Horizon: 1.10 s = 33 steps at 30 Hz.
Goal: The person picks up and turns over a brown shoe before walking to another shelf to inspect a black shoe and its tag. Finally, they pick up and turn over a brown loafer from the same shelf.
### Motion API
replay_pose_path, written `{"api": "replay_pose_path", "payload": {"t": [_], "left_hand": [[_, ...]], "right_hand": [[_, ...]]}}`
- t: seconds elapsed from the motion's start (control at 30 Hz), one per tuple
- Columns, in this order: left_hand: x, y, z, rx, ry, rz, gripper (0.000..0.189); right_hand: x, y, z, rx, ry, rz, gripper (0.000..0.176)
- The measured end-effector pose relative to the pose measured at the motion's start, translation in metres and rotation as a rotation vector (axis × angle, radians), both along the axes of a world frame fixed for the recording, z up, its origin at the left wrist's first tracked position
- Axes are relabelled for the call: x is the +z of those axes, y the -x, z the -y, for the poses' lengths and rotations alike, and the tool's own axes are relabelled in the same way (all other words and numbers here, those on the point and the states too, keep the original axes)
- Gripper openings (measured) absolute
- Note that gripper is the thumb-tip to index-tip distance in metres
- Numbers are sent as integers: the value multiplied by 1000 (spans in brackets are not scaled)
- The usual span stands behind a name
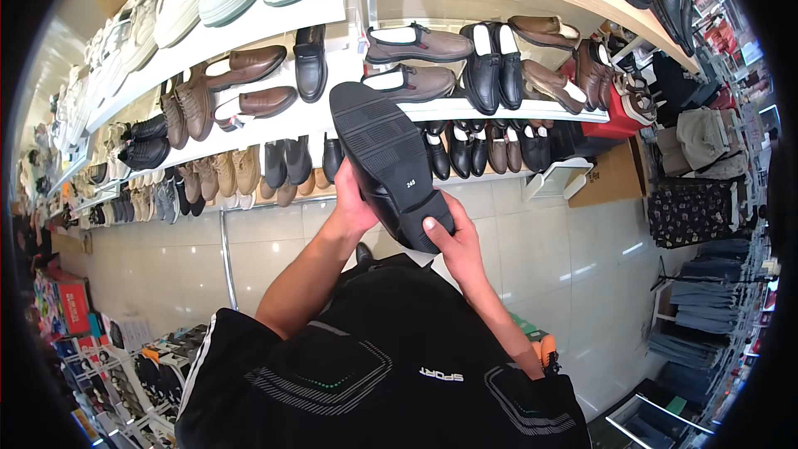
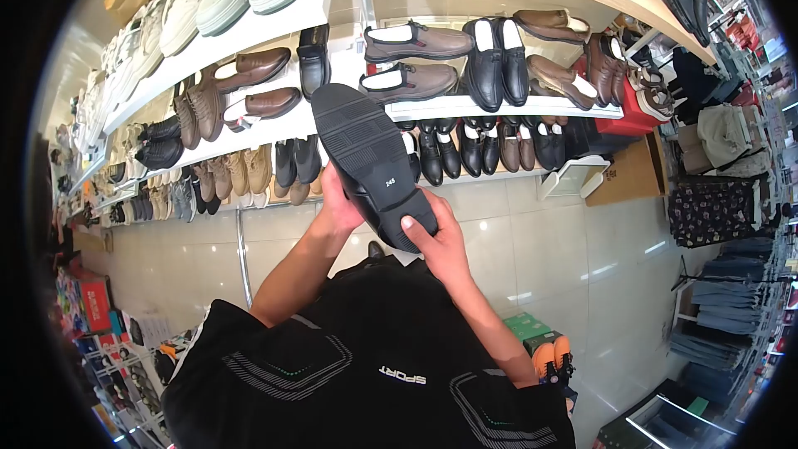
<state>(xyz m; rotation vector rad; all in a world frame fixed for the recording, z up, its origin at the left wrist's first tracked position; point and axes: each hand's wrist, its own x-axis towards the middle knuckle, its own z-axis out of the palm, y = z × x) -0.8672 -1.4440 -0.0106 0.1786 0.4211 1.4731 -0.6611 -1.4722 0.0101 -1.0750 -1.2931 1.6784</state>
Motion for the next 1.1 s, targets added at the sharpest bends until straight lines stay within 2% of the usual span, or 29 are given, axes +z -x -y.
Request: {"api": "replay_pose_path", "payload": {"t": [0.07, 0.2, 0.27, 0.3, 0.37, 0.43, 0.57, 0.67, 0.8, 0.9, 0.97, 1.1], "left_hand": [[-5, 12, 4, -8, -5, -18, 59], [-2, 27, 12, -18, 21, 38, 62], [1, 32, 17, -7, 35, 68, 63], [4, 34, 21, 13, 111, 63, 64], [2, 43, 24, 34, 184, 56, 65], [-7, 52, 26, 44, 39, 69, 66], [-9, 67, 37, 30, -28, 131, 66], [-13, 72, 44, 89, 41, 85, 66], [-11, 74, 43, 134, 63, -2, 66], [-8, 72, 37, 232, 106, -56, 65], [-1, 68, 32, 304, 94, -113, 65], [17, 61, 17, 447, -39, -293, 69]], "right_hand": [[11, 14, 5, 56, -179, 55, 61], [14, 35, 13, 102, -253, 133, 73], [19, 43, 17, 128, -294, 165, 85], [20, 47, 19, 131, -294, 167, 85], [22, 54, 21, 166, -329, 197, 99], [29, 62, 24, 190, -383, 285, 105], [51, 80, 32, 255, -439, 492, 120], [44, 87, 32, 257, -529, 563, 123], [48, 91, 21, 318, -477, 594, 122], [42, 84, 7, 335, -514, 580, 113], [39, 78, -6, 280, -600, 534, 101], [32, 61, -31, 278, -725, 513, 90]]}}
